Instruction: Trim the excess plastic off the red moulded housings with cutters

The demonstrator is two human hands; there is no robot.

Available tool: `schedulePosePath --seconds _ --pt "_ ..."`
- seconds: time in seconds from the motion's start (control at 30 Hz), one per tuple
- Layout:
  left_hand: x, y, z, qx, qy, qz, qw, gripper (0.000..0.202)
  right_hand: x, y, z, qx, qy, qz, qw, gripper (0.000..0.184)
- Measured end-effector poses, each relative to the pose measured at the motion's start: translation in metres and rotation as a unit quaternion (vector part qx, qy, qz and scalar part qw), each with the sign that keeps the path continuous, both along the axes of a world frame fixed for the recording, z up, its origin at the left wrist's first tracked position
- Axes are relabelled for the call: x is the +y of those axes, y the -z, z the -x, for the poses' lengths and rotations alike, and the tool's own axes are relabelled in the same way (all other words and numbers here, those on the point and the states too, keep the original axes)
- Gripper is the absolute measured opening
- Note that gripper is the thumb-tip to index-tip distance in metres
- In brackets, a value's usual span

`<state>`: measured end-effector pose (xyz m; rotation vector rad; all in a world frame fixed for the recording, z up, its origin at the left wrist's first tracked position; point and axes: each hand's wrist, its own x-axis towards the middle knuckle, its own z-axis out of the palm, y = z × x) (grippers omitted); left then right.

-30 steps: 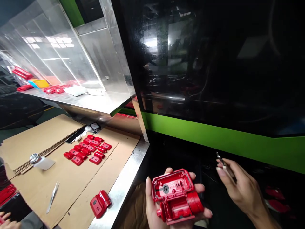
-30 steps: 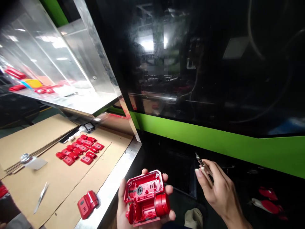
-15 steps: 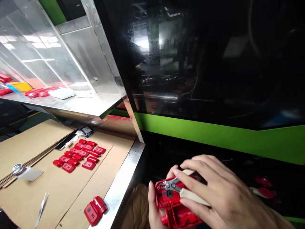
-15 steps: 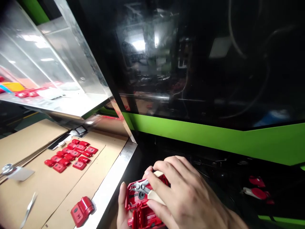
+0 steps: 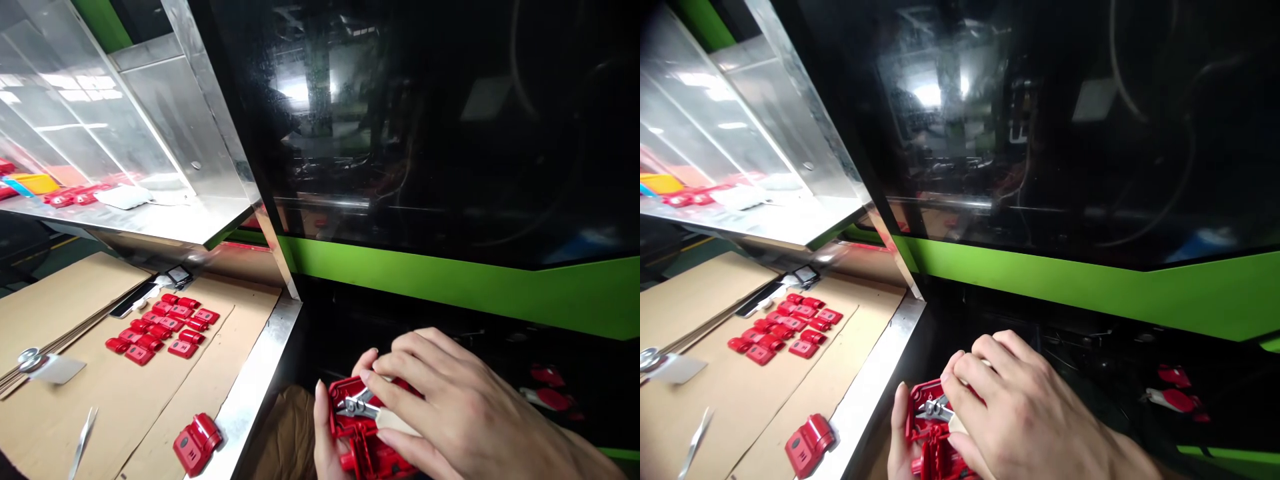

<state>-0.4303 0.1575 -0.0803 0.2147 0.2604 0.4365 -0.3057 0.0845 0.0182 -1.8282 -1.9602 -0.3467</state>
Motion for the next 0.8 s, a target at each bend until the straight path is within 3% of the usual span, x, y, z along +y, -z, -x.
schedulePosePath --seconds 0.13,0.27,0.4,0.5,0.6,0.7,0.8 --pt "-0.001 -0.008 -0.005 0.003 -0.051 0.035 0.998 0.036 -0.003 0.001 0.000 0.021 0.008 0.007 1.000 0.038" --pt "-0.002 -0.009 -0.006 0.043 -0.115 0.047 0.991 0.035 -0.004 0.002 -0.002 0.044 -0.008 0.024 0.999 0.034" --pt "-0.001 0.020 0.009 0.056 -0.167 0.069 0.982 0.026 -0.004 0.005 -0.005 0.054 -0.014 0.029 0.998 0.029" --pt "0.002 0.053 0.024 0.054 -0.187 0.119 0.974 0.034 -0.003 0.008 -0.006 0.065 -0.016 0.032 0.997 0.022" --pt "0.003 0.074 0.033 0.091 -0.203 0.105 0.969 0.042 -0.004 0.008 -0.006 0.074 -0.019 0.043 0.996 0.015" --pt "0.002 0.071 0.031 0.120 -0.198 0.073 0.970 0.039 -0.007 0.009 -0.005 0.076 -0.021 0.067 0.995 0.012" --pt "0.001 0.048 0.020 0.122 -0.136 0.058 0.981 0.018 -0.007 0.010 -0.005 0.069 -0.017 0.080 0.994 0.011"
